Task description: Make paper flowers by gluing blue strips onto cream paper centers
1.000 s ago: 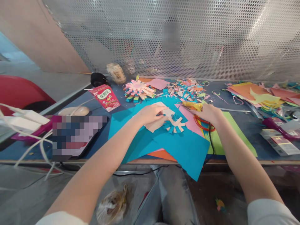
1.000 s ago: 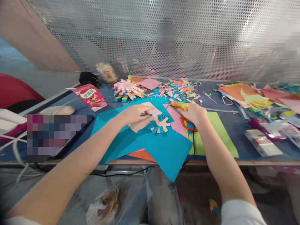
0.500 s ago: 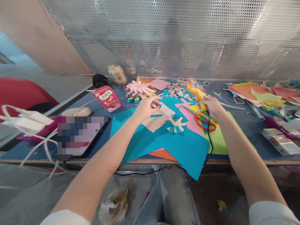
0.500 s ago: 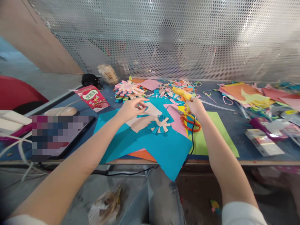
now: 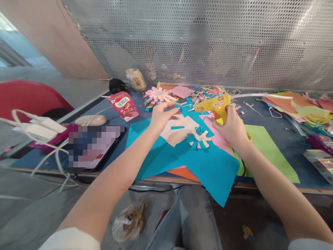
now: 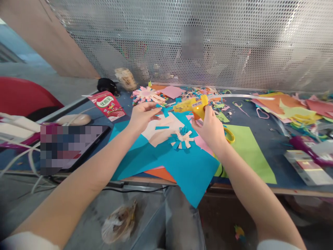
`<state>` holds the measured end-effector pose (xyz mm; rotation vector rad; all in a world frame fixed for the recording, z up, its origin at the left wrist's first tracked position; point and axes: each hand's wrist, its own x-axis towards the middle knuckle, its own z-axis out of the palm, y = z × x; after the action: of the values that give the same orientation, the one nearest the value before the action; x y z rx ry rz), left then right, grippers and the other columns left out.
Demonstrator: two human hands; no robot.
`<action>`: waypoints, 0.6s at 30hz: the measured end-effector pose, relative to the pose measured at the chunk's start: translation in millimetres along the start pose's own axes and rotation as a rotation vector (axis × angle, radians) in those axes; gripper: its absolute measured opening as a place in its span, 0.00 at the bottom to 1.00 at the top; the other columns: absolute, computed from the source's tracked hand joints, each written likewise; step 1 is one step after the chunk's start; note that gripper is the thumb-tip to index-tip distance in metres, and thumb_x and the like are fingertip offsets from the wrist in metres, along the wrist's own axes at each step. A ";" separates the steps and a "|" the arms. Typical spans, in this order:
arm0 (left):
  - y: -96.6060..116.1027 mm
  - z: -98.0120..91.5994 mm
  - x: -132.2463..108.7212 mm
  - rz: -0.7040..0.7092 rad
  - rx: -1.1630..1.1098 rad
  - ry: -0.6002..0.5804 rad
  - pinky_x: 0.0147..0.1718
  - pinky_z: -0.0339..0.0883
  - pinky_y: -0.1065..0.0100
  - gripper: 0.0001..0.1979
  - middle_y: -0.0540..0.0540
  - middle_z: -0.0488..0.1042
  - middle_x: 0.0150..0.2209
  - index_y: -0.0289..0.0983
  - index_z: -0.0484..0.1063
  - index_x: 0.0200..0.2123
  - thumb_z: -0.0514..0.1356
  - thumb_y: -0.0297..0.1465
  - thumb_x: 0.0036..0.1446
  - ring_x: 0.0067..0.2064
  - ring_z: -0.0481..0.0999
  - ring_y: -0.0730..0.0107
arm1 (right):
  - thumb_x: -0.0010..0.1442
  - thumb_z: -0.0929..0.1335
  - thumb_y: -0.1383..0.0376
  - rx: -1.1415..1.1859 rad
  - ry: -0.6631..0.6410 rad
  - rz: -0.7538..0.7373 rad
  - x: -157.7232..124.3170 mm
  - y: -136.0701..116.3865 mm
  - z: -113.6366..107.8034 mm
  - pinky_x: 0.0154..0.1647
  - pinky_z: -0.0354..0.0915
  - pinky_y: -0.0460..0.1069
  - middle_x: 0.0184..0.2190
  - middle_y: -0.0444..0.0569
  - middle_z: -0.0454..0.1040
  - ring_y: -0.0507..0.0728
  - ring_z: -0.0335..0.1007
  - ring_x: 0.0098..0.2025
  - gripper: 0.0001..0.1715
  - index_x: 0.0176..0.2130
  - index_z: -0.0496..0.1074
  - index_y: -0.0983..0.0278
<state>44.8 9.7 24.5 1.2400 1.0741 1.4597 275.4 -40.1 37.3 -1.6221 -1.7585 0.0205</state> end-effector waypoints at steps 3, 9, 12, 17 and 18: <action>-3.0 -0.4 -0.5 0.034 0.006 -0.051 0.21 0.72 0.75 0.12 0.47 0.74 0.30 0.31 0.73 0.34 0.65 0.27 0.43 0.30 0.77 0.71 | 0.53 0.66 0.55 -0.073 -0.027 -0.038 -1.7 -3.0 2.7 0.25 0.56 0.49 0.38 0.55 0.70 0.60 0.69 0.34 0.19 0.40 0.58 0.62; -3.7 -0.4 -1.7 0.085 0.061 -0.055 0.21 0.72 0.74 0.11 0.46 0.72 0.32 0.31 0.73 0.34 0.65 0.26 0.43 0.29 0.77 0.71 | 0.56 0.63 0.52 -0.214 -0.045 -0.145 -1.6 -1.4 5.3 0.22 0.51 0.47 0.38 0.56 0.71 0.59 0.69 0.31 0.19 0.39 0.58 0.64; -4.2 -0.9 -1.3 0.092 0.083 -0.061 0.21 0.72 0.73 0.12 0.45 0.73 0.32 0.31 0.73 0.34 0.65 0.27 0.44 0.30 0.78 0.70 | 0.58 0.62 0.52 -0.256 -0.036 -0.190 -3.1 -1.9 5.7 0.21 0.49 0.47 0.37 0.55 0.71 0.58 0.69 0.31 0.18 0.38 0.58 0.64; -5.4 -2.4 0.9 0.101 0.113 -0.047 0.21 0.72 0.73 0.12 0.45 0.74 0.33 0.31 0.72 0.34 0.65 0.28 0.43 0.30 0.78 0.69 | 0.59 0.62 0.55 -0.306 -0.043 -0.224 -4.7 -3.2 5.2 0.20 0.46 0.47 0.37 0.56 0.72 0.57 0.69 0.28 0.16 0.38 0.59 0.64; -5.7 -2.7 1.4 0.103 0.112 -0.047 0.21 0.72 0.73 0.12 0.46 0.74 0.33 0.31 0.73 0.34 0.65 0.28 0.43 0.30 0.78 0.69 | 0.59 0.62 0.55 -0.317 -0.052 -0.227 -4.7 -3.4 5.0 0.20 0.46 0.47 0.38 0.56 0.72 0.58 0.69 0.28 0.15 0.39 0.60 0.64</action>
<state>42.6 12.0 18.9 1.4209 1.0865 1.4564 269.6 -42.6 32.9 -1.6371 -2.0570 -0.3410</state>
